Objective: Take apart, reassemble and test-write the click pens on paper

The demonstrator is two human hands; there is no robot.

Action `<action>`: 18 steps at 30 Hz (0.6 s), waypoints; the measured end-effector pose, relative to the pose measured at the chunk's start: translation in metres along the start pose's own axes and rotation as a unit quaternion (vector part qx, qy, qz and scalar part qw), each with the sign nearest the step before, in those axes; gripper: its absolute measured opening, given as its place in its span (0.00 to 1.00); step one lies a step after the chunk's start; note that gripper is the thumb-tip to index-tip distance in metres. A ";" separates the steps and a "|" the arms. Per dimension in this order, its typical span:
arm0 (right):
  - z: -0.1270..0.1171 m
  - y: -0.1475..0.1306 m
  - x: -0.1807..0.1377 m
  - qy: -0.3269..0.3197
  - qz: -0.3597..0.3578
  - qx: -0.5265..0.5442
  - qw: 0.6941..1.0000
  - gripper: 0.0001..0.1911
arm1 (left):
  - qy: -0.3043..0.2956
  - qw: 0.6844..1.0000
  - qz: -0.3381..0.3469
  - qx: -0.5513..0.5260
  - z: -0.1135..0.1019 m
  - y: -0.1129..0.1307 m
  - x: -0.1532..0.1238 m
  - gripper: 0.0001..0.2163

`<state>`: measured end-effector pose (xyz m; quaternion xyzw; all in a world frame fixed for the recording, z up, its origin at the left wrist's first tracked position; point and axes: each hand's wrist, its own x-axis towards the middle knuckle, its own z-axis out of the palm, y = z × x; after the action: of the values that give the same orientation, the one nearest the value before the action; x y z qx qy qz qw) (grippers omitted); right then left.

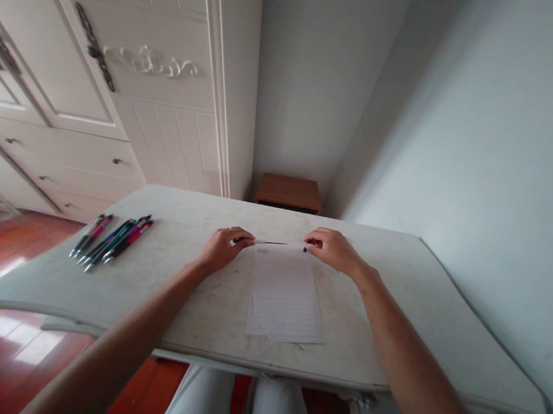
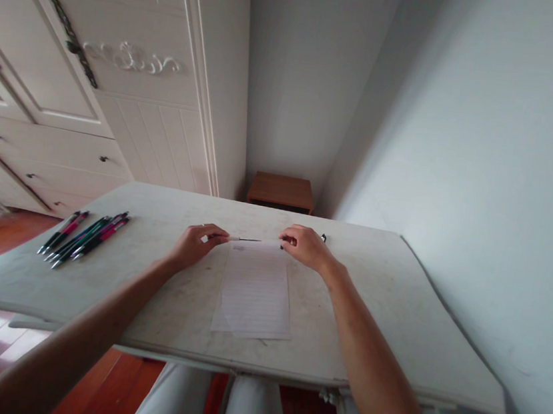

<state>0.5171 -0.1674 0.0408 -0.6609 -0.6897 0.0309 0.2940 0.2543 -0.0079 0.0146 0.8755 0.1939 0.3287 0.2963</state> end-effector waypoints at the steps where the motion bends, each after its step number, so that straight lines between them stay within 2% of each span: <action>1: 0.000 -0.001 0.000 0.010 0.000 0.013 1.000 0.07 | 0.001 1.000 0.000 -0.002 0.000 0.000 0.000 0.09; 4: -0.001 -0.006 0.001 0.033 0.013 0.089 0.995 0.08 | 0.003 1.000 -0.001 -0.007 0.000 -0.001 0.000 0.09; 9: 0.003 -0.012 0.002 0.019 0.050 0.214 0.975 0.11 | 0.009 1.000 -0.008 -0.007 0.001 -0.002 0.000 0.09; 18: 0.001 -0.012 0.001 0.026 0.063 0.218 0.974 0.10 | 0.010 1.000 -0.010 0.003 0.000 -0.003 0.001 0.09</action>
<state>0.5063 -0.1674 0.0456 -0.6241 -0.6151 0.1813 0.4464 0.2545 -0.0053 0.0132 0.8711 0.2068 0.3336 0.2953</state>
